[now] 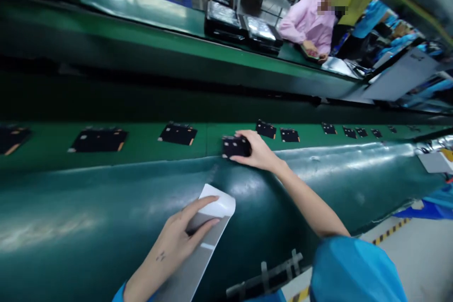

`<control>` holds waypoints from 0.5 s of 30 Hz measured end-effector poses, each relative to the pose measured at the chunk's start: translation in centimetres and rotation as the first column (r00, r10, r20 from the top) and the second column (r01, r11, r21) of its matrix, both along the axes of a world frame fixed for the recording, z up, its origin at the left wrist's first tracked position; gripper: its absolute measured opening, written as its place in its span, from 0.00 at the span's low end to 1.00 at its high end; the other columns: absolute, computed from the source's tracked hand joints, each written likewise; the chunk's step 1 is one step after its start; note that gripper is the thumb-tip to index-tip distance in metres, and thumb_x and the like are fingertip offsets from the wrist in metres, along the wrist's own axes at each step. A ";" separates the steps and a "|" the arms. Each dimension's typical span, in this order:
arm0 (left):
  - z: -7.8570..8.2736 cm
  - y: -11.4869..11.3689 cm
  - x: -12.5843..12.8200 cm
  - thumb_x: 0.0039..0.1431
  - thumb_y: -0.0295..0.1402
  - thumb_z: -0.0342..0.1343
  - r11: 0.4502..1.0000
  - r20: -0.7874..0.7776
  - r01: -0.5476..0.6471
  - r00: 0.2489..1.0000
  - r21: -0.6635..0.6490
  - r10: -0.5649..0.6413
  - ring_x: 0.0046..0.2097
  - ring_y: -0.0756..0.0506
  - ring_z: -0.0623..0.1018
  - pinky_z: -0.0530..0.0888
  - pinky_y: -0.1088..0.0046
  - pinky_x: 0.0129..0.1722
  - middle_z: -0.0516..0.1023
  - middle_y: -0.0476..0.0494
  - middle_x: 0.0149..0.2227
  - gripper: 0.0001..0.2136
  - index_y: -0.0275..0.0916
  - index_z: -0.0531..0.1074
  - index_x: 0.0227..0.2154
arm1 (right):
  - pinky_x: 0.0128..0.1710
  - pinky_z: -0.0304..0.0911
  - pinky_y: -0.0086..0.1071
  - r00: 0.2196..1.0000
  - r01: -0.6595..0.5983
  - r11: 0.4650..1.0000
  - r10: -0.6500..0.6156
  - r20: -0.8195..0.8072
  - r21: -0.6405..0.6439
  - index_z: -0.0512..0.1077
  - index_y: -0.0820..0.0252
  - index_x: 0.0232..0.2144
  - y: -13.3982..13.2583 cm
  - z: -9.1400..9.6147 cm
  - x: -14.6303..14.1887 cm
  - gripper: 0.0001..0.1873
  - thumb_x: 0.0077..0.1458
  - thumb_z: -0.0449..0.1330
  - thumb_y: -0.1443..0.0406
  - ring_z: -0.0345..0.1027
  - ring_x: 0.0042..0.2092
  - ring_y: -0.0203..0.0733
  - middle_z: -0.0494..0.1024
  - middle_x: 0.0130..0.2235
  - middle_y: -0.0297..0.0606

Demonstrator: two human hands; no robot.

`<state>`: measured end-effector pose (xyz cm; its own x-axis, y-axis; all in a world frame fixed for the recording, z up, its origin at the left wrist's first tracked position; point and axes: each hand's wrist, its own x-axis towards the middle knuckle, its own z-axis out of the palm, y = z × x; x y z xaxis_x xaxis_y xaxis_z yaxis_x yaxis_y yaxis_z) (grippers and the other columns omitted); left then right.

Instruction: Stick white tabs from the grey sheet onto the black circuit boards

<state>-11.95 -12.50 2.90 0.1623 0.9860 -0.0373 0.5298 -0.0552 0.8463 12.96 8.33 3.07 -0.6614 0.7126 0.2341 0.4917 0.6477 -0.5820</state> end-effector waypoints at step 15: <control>1.5 9.2 5.4 0.66 0.46 0.64 0.994 0.291 -0.106 0.952 0.006 0.100 0.53 0.35 0.87 0.83 0.58 0.55 0.87 0.40 0.54 0.16 0.43 0.84 0.50 | 0.67 0.69 0.53 0.864 0.421 0.903 -0.428 0.265 0.085 0.73 0.63 0.59 6.9 -1.2 23.2 0.34 0.58 0.73 0.51 0.75 0.63 0.56 0.80 0.60 0.55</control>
<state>-6.58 -3.32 4.44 0.0607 0.9980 0.0170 0.2656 -0.0325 0.9635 36.20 15.27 1.87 -0.3362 0.9354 0.1096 0.8580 0.3522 -0.3738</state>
